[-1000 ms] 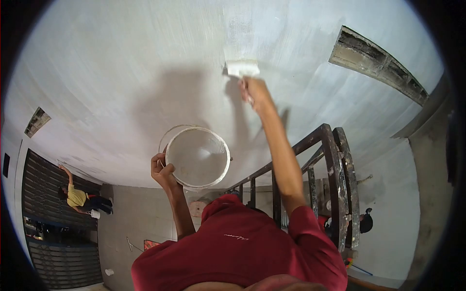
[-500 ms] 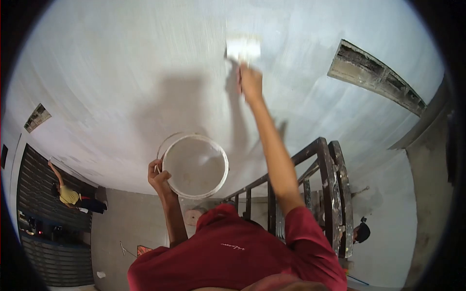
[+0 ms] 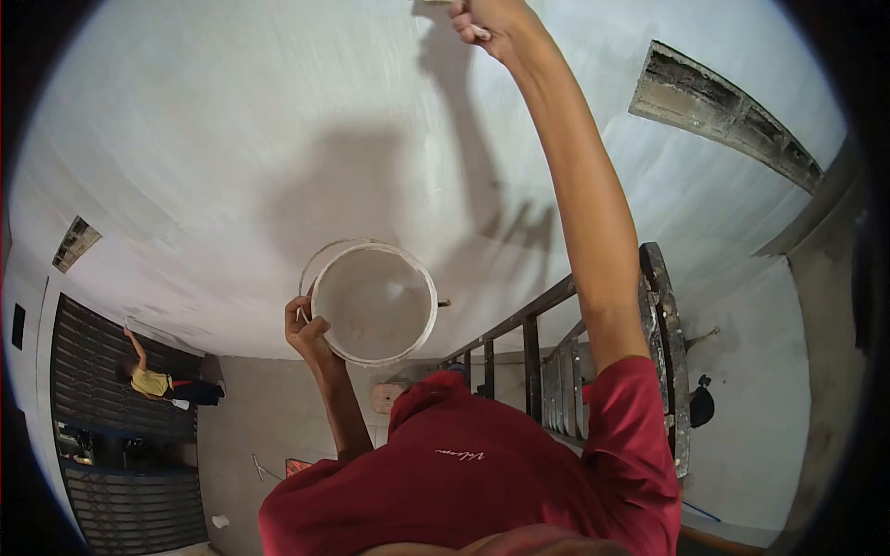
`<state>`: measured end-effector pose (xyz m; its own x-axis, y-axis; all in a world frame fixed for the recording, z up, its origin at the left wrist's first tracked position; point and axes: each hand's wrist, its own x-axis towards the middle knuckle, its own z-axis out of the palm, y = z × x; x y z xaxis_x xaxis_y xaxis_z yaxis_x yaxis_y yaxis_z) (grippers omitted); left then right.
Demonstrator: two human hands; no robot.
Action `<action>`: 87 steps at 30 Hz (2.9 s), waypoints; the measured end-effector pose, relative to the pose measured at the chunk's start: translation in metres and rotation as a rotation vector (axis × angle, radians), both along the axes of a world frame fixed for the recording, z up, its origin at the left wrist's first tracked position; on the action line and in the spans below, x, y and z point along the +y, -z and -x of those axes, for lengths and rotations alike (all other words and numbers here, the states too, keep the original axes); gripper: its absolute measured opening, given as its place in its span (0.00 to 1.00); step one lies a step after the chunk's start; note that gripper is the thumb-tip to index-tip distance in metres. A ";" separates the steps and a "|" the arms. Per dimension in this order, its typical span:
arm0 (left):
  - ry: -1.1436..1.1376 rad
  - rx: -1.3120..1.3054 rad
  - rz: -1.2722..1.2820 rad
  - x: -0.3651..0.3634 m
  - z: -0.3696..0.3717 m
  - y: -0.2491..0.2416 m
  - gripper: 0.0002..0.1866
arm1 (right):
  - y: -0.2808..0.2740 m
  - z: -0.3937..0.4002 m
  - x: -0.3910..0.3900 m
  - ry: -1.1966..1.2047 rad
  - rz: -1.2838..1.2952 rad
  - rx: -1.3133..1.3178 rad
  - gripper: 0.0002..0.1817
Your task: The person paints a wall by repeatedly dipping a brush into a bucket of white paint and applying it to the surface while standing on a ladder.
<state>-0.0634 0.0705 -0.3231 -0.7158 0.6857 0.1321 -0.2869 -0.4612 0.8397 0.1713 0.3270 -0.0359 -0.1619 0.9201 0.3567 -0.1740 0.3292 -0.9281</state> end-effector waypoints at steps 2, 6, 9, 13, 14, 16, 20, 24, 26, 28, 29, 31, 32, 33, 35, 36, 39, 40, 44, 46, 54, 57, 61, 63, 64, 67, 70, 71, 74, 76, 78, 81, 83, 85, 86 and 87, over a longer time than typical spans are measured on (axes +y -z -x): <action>-0.015 -0.007 -0.006 0.005 -0.002 0.003 0.23 | 0.016 0.002 -0.025 0.090 -0.047 -0.107 0.14; -0.023 -0.038 0.023 0.006 -0.004 0.003 0.24 | 0.141 0.015 -0.009 0.076 0.119 0.180 0.19; 0.017 -0.001 0.028 0.005 0.008 0.018 0.24 | 0.252 0.024 -0.008 0.162 0.262 0.151 0.20; 0.013 -0.030 0.027 -0.003 0.003 0.010 0.24 | 0.290 0.013 -0.028 0.081 0.546 0.179 0.25; 0.002 -0.020 0.028 -0.003 0.004 0.011 0.24 | 0.281 0.010 -0.029 0.080 0.513 0.140 0.22; -0.008 -0.013 0.025 -0.001 0.005 0.013 0.24 | 0.228 -0.001 -0.035 0.078 0.448 0.050 0.17; 0.017 -0.003 0.030 0.001 0.007 0.006 0.23 | 0.082 -0.021 -0.001 0.018 -0.026 0.066 0.12; 0.027 -0.008 -0.008 0.004 0.006 0.010 0.23 | 0.025 -0.018 -0.010 0.090 -0.061 -0.049 0.11; 0.044 -0.028 -0.001 0.002 0.004 0.009 0.23 | 0.069 -0.019 -0.002 0.007 -0.124 0.053 0.15; 0.057 -0.042 0.003 0.007 0.002 0.006 0.23 | 0.137 -0.005 -0.007 0.057 0.156 0.142 0.18; 0.060 -0.045 0.020 0.006 0.001 0.007 0.24 | 0.178 0.001 -0.005 0.100 0.231 0.137 0.19; 0.066 -0.035 0.025 0.012 0.003 0.005 0.24 | 0.238 0.009 -0.011 0.163 0.299 0.186 0.20; 0.067 -0.029 0.027 0.013 0.004 0.006 0.24 | 0.251 0.010 -0.013 0.156 0.341 0.179 0.20; 0.069 -0.022 0.036 0.013 0.004 0.007 0.24 | 0.262 0.008 -0.017 0.151 0.390 0.175 0.20; 0.053 0.028 0.022 0.015 0.003 0.007 0.25 | 0.284 -0.001 -0.030 0.160 0.474 0.132 0.20; 0.045 0.050 0.012 0.017 0.001 0.007 0.25 | 0.292 -0.008 -0.036 0.170 0.503 0.093 0.20; 0.055 0.048 -0.008 0.020 -0.003 0.005 0.26 | 0.285 -0.029 -0.071 0.179 0.502 0.022 0.22; 0.063 0.059 -0.026 0.021 -0.006 0.002 0.26 | 0.270 -0.037 -0.086 0.187 0.489 0.006 0.23; 0.103 0.088 -0.065 0.036 -0.016 -0.004 0.24 | 0.194 -0.067 -0.158 0.222 0.390 -0.190 0.24; 0.106 0.141 -0.082 0.040 -0.020 -0.006 0.23 | 0.166 -0.078 -0.191 0.156 0.375 -0.337 0.24; 0.167 0.241 -0.136 0.051 -0.048 -0.004 0.20 | 0.209 -0.016 -0.195 -0.041 -0.091 -1.180 0.18; 0.129 0.300 -0.132 0.052 -0.062 -0.005 0.20 | 0.234 0.029 -0.164 -0.050 -0.054 -1.423 0.11; 0.165 0.357 -0.094 0.048 -0.071 -0.002 0.21 | 0.287 0.047 -0.135 -0.005 -0.054 -1.397 0.12; 0.174 0.363 -0.101 0.051 -0.072 -0.001 0.21 | 0.284 0.049 -0.130 -0.022 -0.059 -1.441 0.12; 0.186 0.366 -0.097 0.052 -0.072 0.000 0.21 | 0.281 0.049 -0.127 -0.081 -0.009 -1.495 0.12; 0.185 0.361 -0.073 0.047 -0.072 0.006 0.20 | 0.271 0.047 -0.132 -0.128 0.044 -1.487 0.11; 0.122 0.329 -0.041 0.060 -0.063 0.009 0.21 | 0.272 0.024 -0.147 -0.026 0.001 -1.218 0.14; 0.091 0.312 -0.022 0.064 -0.059 0.011 0.21 | 0.264 0.014 -0.148 -0.070 0.080 -1.138 0.16; 0.074 0.258 0.007 0.075 -0.054 0.012 0.20 | 0.249 -0.017 -0.150 -0.212 0.313 -0.915 0.21; 0.075 0.195 0.023 0.083 -0.051 0.009 0.20 | 0.249 -0.032 -0.153 -0.202 0.438 -0.706 0.19; 0.076 0.165 0.031 0.091 -0.050 0.003 0.20 | 0.250 -0.042 -0.160 -0.160 0.554 -0.507 0.18; 0.054 0.079 0.043 0.108 -0.047 -0.001 0.21 | 0.247 -0.048 -0.161 -0.144 0.587 -0.206 0.17; 0.040 0.051 0.018 0.114 -0.046 -0.004 0.21 | 0.246 -0.049 -0.154 -0.114 0.538 -0.062 0.18; 0.071 -0.007 -0.019 0.117 -0.045 -0.010 0.22 | 0.234 -0.050 -0.139 -0.023 0.449 -0.047 0.19; 0.082 -0.037 -0.027 0.118 -0.042 -0.011 0.22 | 0.228 -0.049 -0.128 0.017 0.413 -0.041 0.19; 0.080 -0.046 -0.033 0.120 -0.038 -0.009 0.23 | 0.223 -0.047 -0.113 0.060 0.358 -0.028 0.19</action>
